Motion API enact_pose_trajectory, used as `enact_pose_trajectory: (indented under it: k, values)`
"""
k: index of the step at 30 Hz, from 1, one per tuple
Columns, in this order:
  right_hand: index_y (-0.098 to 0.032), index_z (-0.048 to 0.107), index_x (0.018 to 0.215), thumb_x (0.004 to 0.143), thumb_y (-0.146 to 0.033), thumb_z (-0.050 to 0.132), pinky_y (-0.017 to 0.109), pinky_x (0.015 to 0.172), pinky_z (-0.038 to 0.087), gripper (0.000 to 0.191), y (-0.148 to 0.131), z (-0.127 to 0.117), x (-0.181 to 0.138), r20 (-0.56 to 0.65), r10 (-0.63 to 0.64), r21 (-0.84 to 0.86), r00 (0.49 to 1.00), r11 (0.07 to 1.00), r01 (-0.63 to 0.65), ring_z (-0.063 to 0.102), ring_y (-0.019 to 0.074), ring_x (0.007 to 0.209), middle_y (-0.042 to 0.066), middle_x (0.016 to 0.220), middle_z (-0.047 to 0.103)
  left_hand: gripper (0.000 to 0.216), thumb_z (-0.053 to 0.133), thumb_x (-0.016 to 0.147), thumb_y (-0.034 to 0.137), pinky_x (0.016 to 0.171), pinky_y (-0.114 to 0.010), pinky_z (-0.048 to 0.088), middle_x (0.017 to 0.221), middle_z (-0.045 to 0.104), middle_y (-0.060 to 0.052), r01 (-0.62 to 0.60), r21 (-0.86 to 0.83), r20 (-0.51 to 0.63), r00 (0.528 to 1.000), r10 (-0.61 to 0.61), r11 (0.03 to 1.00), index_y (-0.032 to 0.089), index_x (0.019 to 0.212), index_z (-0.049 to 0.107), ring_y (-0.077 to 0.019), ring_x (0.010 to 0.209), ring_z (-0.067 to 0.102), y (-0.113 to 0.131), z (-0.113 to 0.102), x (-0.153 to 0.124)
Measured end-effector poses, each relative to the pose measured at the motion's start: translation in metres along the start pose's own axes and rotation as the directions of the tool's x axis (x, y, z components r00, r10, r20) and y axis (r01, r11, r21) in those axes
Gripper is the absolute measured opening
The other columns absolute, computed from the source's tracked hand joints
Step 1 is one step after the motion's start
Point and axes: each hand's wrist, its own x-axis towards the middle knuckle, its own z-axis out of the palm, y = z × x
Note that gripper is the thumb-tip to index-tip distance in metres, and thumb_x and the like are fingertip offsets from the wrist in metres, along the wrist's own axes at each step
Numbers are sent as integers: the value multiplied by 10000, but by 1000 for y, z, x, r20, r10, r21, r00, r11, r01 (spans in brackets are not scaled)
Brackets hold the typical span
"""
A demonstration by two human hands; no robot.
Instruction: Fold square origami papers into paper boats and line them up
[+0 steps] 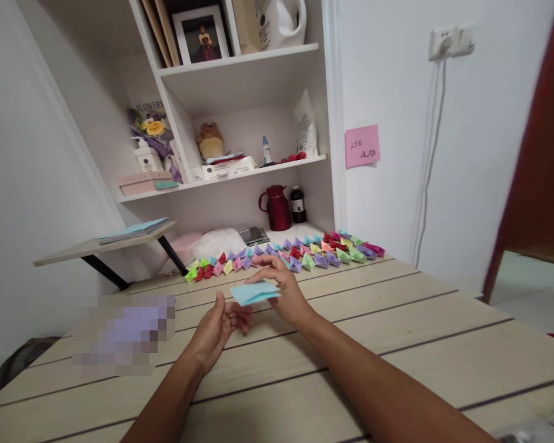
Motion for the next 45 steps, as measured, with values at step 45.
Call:
enact_pose_trajectory:
  k: [45]
  values:
    - [-215,554,754,727,-294,677,263,621,387,149,20,10,-9,214,242,-176,946,962,-207,505,160,667,-40,691,563,396,740,707,483,725,-276,441,760,678,-78,-43,-27,-89,995,41,999,107,832,734,-146,692,563,-6,-8,0]
